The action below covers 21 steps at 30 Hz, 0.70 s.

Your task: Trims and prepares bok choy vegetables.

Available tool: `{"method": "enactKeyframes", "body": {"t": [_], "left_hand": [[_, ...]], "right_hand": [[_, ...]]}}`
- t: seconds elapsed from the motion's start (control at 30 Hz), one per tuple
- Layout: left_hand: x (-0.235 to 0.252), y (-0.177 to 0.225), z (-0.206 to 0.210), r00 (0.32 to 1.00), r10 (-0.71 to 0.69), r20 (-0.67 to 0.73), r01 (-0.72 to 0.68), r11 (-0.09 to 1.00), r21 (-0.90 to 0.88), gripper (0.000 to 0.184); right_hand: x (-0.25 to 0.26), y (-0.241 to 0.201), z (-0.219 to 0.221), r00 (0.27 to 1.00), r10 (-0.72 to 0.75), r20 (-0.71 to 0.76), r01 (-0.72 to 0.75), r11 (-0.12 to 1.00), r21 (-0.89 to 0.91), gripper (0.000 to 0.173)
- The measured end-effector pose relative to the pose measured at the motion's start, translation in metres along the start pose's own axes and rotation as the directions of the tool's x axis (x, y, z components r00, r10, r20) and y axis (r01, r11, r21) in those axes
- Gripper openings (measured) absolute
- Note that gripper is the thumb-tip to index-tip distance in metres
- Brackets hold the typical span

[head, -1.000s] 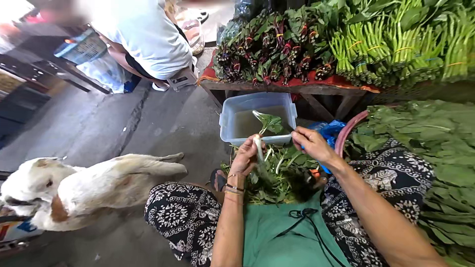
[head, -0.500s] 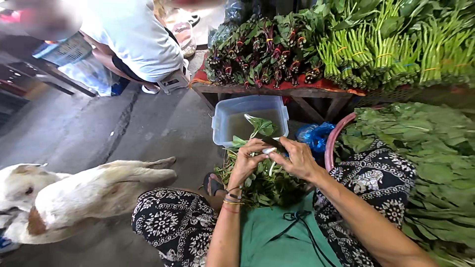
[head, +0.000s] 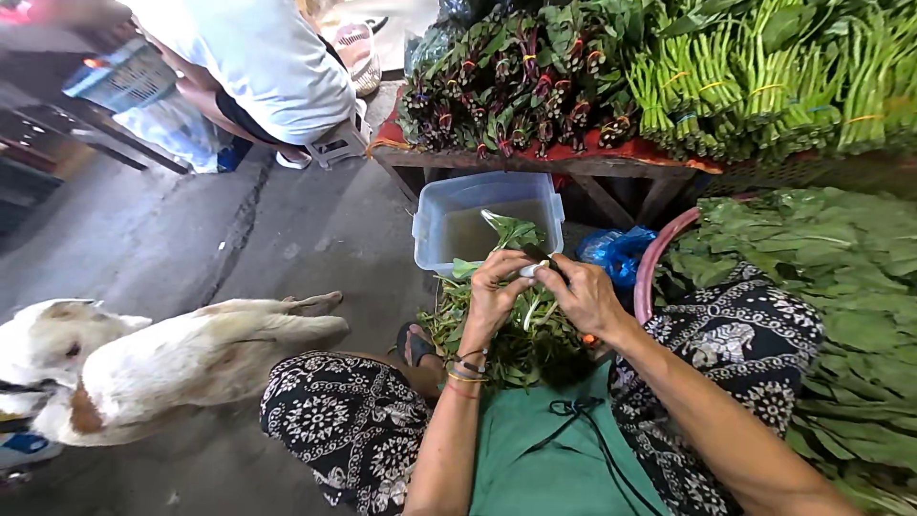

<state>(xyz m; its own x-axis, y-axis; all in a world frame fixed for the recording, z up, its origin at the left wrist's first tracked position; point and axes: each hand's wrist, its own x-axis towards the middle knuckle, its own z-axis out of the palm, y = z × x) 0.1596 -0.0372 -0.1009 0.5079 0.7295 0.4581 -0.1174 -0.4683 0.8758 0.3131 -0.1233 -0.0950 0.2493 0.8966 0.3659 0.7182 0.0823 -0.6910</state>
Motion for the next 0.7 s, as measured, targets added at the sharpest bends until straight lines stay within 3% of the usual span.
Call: {"method": "enactKeyframes", "body": {"t": [0.13, 0.23, 0.37, 0.47, 0.53, 0.57, 0.63, 0.7], "left_hand": [[0.002, -0.007, 0.005, 1.0, -0.001, -0.005, 0.002, 0.994, 0.11, 0.01], [0.015, -0.004, 0.004, 0.999, -0.037, -0.019, 0.04, 0.98, 0.197, 0.026], [0.068, 0.002, -0.013, 0.98, -0.103, -0.172, 0.103, 0.995, -0.006, 0.038], [0.12, -0.008, -0.027, 0.913, -0.245, -0.326, 0.225, 0.969, -0.099, 0.046], [0.139, -0.031, -0.044, 0.885, -0.318, -0.341, 0.362, 0.929, 0.074, 0.071], [0.14, -0.045, -0.05, 0.882, -0.339, -0.328, 0.413, 0.89, 0.191, 0.073], [0.122, -0.072, -0.051, 0.882, -0.398, -0.253, 0.469, 0.794, 0.386, 0.044], [0.084, -0.099, -0.037, 0.81, -0.579, -0.096, 0.538, 0.666, 0.518, 0.027]], "right_hand": [[0.005, 0.001, -0.007, 0.994, 0.082, 0.074, -0.082, 0.997, 0.006, 0.057], [0.011, 0.011, -0.016, 0.991, 0.121, 0.065, -0.127, 0.988, 0.094, 0.053], [0.019, 0.033, -0.04, 0.987, 0.146, -0.065, -0.127, 0.964, 0.234, 0.045], [0.021, 0.044, -0.054, 0.975, 0.162, -0.155, -0.128, 0.969, 0.211, 0.045], [0.022, 0.047, -0.058, 0.966, 0.175, -0.19, -0.139, 0.972, 0.19, 0.048], [0.022, 0.047, -0.059, 0.965, 0.177, -0.192, -0.144, 0.974, 0.176, 0.048], [0.023, 0.046, -0.06, 0.974, 0.162, -0.161, -0.137, 0.979, 0.153, 0.047], [0.024, 0.044, -0.059, 0.985, 0.136, -0.105, -0.121, 0.983, 0.139, 0.046]]}}
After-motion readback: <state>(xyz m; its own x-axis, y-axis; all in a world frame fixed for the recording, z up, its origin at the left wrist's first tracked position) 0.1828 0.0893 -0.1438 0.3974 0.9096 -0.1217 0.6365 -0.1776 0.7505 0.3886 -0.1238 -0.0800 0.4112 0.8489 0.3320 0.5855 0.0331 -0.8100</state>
